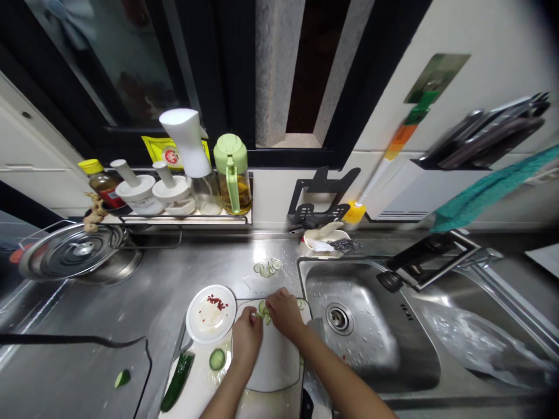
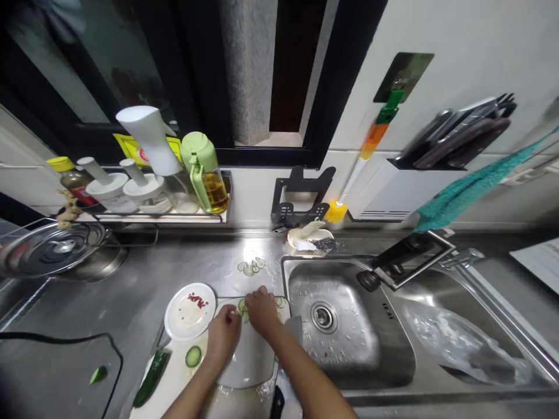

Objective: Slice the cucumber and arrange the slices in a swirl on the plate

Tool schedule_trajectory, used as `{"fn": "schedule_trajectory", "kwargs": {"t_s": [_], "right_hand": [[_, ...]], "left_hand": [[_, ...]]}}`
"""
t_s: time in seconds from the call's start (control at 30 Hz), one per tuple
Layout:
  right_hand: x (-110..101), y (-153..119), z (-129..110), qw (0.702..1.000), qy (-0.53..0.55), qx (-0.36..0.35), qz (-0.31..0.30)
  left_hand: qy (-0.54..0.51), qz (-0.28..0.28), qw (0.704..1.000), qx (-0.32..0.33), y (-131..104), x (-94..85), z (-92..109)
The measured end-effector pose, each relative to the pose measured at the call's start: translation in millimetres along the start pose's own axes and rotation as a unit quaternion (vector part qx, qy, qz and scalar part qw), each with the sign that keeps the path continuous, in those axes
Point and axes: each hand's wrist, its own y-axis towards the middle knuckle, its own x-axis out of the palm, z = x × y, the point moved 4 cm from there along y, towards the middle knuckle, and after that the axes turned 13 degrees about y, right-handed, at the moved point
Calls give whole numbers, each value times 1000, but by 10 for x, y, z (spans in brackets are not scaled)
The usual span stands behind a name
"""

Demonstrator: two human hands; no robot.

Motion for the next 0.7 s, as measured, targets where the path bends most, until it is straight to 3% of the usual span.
{"fn": "schedule_trajectory", "kwargs": {"t_s": [0.3,0.7], "right_hand": [[53,-13,24,1000,-17,-5,14],[6,-38,-9,1000,-11,0,16]], "left_hand": [[58,29,996,54,-14,-5,26],[92,16,992,85,-1,8,18]]}}
